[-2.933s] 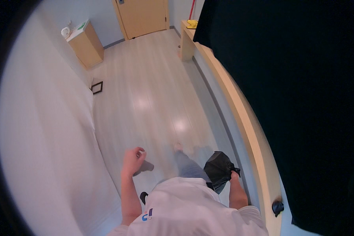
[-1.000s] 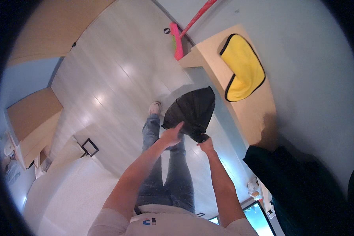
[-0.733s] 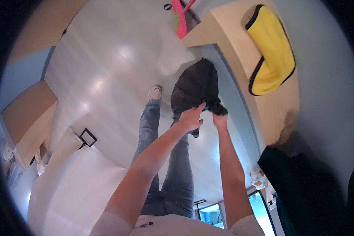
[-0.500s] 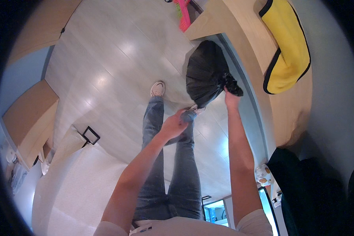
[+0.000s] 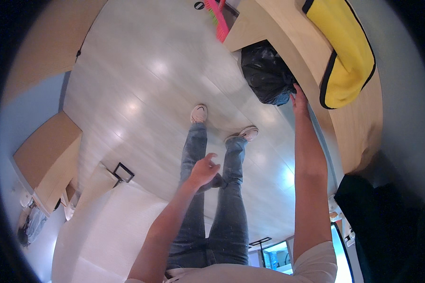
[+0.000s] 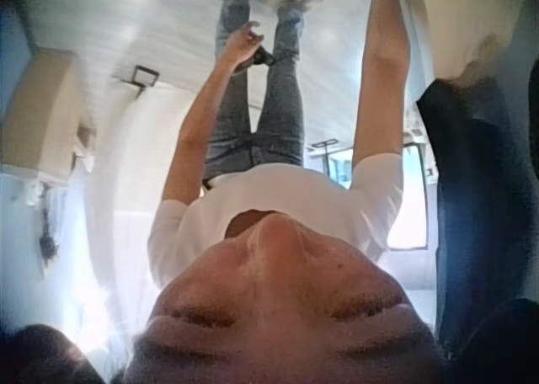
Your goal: The person rummages through bags on the floor, picks up two mugs, and walks to the bathroom. They wash the mugs under running water in the sink, scrubbing the inside and outside surfaces.
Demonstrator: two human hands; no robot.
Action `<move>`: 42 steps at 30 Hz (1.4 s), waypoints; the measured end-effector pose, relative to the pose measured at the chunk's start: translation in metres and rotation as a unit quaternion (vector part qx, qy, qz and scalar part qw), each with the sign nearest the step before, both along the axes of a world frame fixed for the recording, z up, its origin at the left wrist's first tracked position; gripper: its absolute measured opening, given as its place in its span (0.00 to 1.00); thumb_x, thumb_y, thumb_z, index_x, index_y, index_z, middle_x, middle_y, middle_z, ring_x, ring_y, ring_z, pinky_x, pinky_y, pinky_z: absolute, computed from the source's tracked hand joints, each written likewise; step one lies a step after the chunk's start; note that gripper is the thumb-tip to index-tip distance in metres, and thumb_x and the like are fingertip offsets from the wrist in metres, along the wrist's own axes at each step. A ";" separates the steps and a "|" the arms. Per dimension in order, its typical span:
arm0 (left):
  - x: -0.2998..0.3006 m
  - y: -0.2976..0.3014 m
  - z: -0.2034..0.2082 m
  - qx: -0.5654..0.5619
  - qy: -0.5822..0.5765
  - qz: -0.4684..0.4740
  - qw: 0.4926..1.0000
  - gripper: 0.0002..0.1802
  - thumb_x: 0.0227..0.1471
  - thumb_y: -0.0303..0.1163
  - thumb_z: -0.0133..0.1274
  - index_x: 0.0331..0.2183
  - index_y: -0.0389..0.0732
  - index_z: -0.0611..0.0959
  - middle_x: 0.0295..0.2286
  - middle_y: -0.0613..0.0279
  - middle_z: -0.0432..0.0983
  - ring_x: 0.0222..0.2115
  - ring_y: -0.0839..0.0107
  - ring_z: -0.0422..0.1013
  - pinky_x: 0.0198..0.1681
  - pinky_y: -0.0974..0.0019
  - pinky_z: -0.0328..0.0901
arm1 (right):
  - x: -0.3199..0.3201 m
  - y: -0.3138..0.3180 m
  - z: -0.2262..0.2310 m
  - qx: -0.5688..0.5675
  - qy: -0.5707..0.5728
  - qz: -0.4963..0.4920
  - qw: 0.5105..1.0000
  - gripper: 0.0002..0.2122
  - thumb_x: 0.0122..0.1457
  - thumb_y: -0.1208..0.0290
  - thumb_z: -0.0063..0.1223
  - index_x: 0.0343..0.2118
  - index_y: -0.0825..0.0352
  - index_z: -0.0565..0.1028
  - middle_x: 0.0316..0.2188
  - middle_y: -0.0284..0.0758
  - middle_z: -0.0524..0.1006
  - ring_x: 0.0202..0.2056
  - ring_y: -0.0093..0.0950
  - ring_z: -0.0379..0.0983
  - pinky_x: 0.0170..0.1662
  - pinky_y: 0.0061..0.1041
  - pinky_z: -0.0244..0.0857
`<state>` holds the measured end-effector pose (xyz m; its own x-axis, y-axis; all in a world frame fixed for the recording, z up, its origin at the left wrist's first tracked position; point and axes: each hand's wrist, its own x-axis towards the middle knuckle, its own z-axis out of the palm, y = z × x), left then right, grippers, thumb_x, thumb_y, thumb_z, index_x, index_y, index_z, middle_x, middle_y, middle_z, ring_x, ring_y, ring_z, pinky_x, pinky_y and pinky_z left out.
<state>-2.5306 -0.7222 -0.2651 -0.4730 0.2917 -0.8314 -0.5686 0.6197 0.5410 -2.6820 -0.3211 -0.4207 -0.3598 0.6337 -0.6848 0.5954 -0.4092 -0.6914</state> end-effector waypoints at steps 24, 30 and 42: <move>0.030 0.074 0.206 0.183 -0.009 -0.292 0.939 0.13 0.48 0.27 0.51 0.39 0.38 0.76 0.26 0.62 0.76 0.28 0.74 0.72 0.35 0.71 0.65 | 0.478 -0.303 0.340 0.132 -0.206 0.160 0.956 0.15 0.57 0.61 0.48 0.24 0.70 0.74 0.23 0.47 0.75 0.29 0.40 0.73 0.34 0.34 0.65; 0.234 0.165 0.261 0.336 0.082 -0.457 0.819 0.10 0.48 0.27 0.52 0.36 0.40 0.77 0.28 0.64 0.73 0.28 0.77 0.69 0.33 0.73 0.64 | 0.548 -0.296 0.452 -0.156 0.326 -0.404 0.840 0.23 0.60 0.48 0.39 0.52 0.59 0.66 0.46 0.37 0.71 0.44 0.31 0.71 0.42 0.34 0.67; 0.611 0.278 0.345 0.486 0.260 -0.744 0.377 0.21 0.45 0.44 0.52 0.43 0.49 0.77 0.50 0.57 0.64 0.51 0.53 0.58 0.54 0.38 0.45 | 0.855 -0.196 0.463 -0.122 0.585 -0.648 0.472 0.20 0.62 0.52 0.32 0.47 0.60 0.68 0.47 0.35 0.70 0.49 0.33 0.66 0.52 0.38 0.61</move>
